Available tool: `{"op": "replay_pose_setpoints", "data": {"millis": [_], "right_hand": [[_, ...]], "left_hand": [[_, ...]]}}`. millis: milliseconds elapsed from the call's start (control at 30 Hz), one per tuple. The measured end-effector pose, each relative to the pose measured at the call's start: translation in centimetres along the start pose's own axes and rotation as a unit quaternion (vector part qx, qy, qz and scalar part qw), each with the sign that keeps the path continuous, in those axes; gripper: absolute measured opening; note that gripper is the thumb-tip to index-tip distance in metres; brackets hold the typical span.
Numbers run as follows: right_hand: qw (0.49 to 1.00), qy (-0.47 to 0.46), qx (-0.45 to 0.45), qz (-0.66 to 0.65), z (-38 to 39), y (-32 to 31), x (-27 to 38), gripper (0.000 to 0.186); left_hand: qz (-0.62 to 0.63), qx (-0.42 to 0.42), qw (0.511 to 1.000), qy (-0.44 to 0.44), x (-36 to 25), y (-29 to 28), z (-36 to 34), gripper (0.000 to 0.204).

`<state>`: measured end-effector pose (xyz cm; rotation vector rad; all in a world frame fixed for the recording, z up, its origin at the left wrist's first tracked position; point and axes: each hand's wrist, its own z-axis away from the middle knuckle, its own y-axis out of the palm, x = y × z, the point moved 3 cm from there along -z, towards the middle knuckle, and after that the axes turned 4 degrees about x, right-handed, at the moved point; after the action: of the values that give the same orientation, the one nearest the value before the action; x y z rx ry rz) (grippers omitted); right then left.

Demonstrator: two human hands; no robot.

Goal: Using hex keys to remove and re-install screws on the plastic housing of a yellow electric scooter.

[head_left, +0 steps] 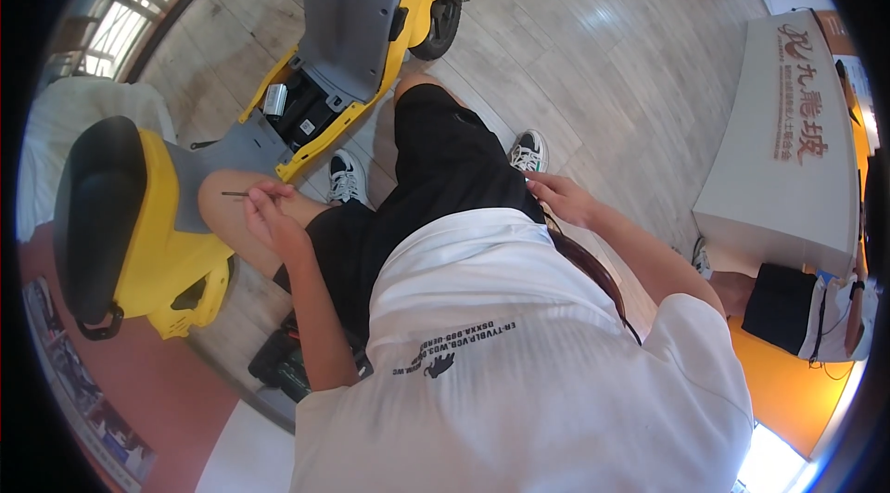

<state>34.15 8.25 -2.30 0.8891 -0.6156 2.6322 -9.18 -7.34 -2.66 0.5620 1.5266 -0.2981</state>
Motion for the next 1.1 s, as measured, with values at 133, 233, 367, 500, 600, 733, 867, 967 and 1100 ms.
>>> {"op": "replay_pose_setpoints", "data": {"millis": [133, 233, 367, 500, 600, 733, 867, 967, 1100], "right_hand": [[1.000, 0.003, 0.006, 0.013, -0.5, 0.1, -0.5, 0.051], [0.999, -0.009, -0.006, 0.046, -0.4, -0.1, -0.1, 0.050], [0.998, -0.023, -0.012, 0.062, -0.1, -0.1, 1.0, 0.051], [0.995, -0.057, -0.012, 0.076, 0.1, 0.0, 1.7, 0.046], [0.994, -0.048, -0.011, 0.101, -0.1, 0.3, 1.3, 0.044], [0.985, -0.081, -0.057, 0.141, -0.1, 0.9, 1.3, 0.046], [0.989, -0.041, -0.062, 0.132, 0.5, 1.3, 1.6, 0.052], [0.983, -0.074, -0.083, 0.147, 0.7, 1.6, 2.7, 0.059], [0.972, -0.124, -0.139, 0.142, -0.5, 2.9, 4.6, 0.069]], "left_hand": [[-0.049, -0.009, 0.999, -0.017, 0.0, -0.1, 0.1, 0.036], [-0.065, -0.019, 0.998, -0.013, -0.2, 0.0, 0.2, 0.038], [-0.040, -0.006, 0.999, 0.008, -0.4, 0.3, 0.2, 0.038], [-0.027, 0.010, 0.999, 0.037, -0.8, 0.5, 0.2, 0.037], [-0.038, 0.011, 0.999, 0.028, -0.9, 0.5, 0.3, 0.036], [-0.013, 0.017, 0.999, 0.028, -1.1, 0.6, 0.3, 0.033], [-0.011, 0.029, 0.999, 0.032, -1.2, 0.6, 0.3, 0.031], [-0.009, 0.034, 0.999, 0.028, -1.1, 0.5, 0.3, 0.031], [-0.011, 0.036, 0.999, 0.025, -0.8, 0.4, 0.5, 0.033]]}}
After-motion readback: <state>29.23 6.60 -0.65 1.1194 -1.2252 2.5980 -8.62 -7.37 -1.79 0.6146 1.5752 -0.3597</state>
